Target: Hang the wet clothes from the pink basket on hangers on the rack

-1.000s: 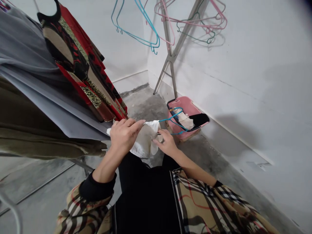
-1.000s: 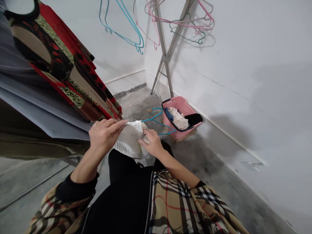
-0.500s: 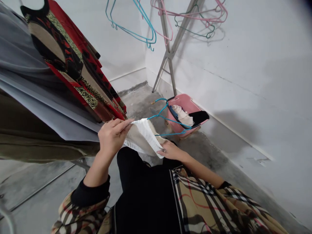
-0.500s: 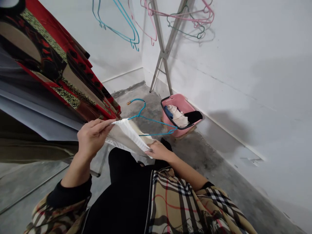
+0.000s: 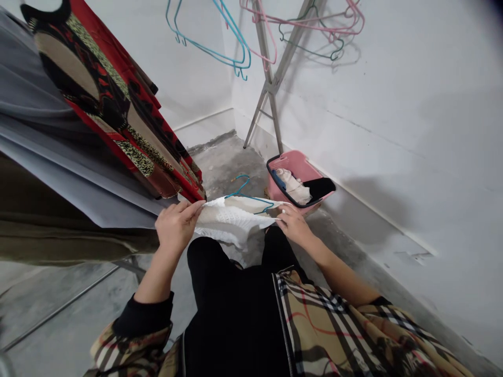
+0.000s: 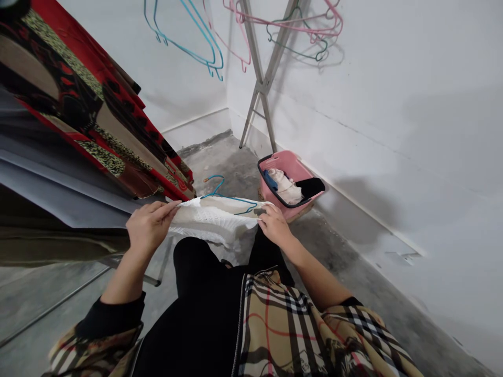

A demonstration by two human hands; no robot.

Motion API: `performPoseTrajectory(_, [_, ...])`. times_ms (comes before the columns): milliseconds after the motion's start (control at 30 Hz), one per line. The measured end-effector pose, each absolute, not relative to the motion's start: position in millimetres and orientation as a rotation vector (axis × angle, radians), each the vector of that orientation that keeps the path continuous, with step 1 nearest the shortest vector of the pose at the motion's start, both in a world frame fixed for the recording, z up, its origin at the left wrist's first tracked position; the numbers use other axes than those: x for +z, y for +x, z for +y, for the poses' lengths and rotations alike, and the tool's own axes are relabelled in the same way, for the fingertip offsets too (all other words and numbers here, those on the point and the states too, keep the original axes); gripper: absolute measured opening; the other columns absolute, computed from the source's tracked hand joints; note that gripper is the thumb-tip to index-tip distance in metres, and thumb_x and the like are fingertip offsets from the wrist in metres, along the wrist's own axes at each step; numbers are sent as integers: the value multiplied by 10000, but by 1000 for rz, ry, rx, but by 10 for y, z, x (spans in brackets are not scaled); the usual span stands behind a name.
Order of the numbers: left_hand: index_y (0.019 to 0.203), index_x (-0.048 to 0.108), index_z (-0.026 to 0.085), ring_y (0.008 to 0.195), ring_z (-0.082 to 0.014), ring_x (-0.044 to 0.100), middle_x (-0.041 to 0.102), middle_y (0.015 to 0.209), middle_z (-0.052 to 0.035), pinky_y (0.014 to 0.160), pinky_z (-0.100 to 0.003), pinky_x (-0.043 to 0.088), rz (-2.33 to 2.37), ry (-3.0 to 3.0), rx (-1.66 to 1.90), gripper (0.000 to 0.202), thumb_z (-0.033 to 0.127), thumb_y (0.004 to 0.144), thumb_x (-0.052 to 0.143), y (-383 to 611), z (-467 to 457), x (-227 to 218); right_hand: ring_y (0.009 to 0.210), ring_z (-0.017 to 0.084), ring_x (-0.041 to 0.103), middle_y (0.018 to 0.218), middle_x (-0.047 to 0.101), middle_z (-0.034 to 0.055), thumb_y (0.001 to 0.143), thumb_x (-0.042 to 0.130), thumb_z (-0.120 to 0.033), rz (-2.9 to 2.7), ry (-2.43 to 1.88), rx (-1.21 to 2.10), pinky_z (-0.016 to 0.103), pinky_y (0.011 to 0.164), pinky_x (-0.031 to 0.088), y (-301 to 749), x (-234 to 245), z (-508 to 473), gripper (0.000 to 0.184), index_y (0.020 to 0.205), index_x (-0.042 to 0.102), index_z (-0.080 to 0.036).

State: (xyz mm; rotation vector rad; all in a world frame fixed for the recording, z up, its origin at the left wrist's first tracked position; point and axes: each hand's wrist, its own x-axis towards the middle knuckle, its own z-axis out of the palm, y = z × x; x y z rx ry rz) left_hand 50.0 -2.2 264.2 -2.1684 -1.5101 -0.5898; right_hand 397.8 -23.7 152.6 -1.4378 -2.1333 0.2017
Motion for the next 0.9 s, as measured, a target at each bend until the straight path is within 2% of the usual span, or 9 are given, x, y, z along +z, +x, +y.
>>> performPoseTrajectory(133, [1031,761,276,639,-163,540,682,732,-31,592,-287,314,-1646,-2098,-728,311,424,936,505,509,-5,2529,1170,240,568,1110,667,118,868,600,-248,-2251,-1057,337,448,1001,489,3950,1669,-287,149,807,715,-176])
performPoseTrajectory(233, [995,767,249,658,-149,563,649,700,-24,616,-258,376,-1728,-2188,-979,333,448,930,508,476,18,2477,1126,205,600,1128,677,84,885,585,-237,-2180,-910,309,408,983,502,4003,1864,-280,136,935,711,-221])
performPoseTrajectory(333, [1023,755,241,674,-136,573,622,692,-6,644,-239,419,-1767,-2316,-1198,313,441,916,539,427,37,2481,1126,229,591,1197,654,100,912,554,-262,-2004,-1100,28,438,989,475,4128,2062,-169,270,1161,651,-230])
performPoseTrajectory(433, [1045,746,251,693,-132,579,628,726,-1,641,-232,433,-1826,-2378,-1322,294,431,906,559,399,50,2516,1127,264,587,1234,638,133,916,557,-352,-2070,-1236,-119,443,951,477,4228,2183,-19,442,1325,548,-184])
performPoseTrajectory(600, [1014,752,242,727,-128,596,659,780,-1,665,-225,452,-1854,-2444,-1427,269,415,884,592,392,44,2543,861,209,649,943,716,93,978,436,-327,-2186,-1143,-89,360,788,516,4230,2264,107,312,1137,655,-173])
performPoseTrajectory(733, [998,755,233,722,-127,590,662,784,-2,651,-226,444,-1902,-2458,-1510,272,421,873,603,406,18,2543,877,186,651,959,714,74,990,406,-307,-2122,-1063,38,338,799,525,4192,2343,108,284,1090,652,-207])
performPoseTrajectory(900, [975,763,223,701,-126,583,667,763,-10,648,-233,435,-1860,-2579,-1462,266,401,876,593,531,-9,2571,863,168,666,910,723,54,987,408,-283,-2090,-979,23,309,798,526,4057,2468,61,265,1000,662,-208])
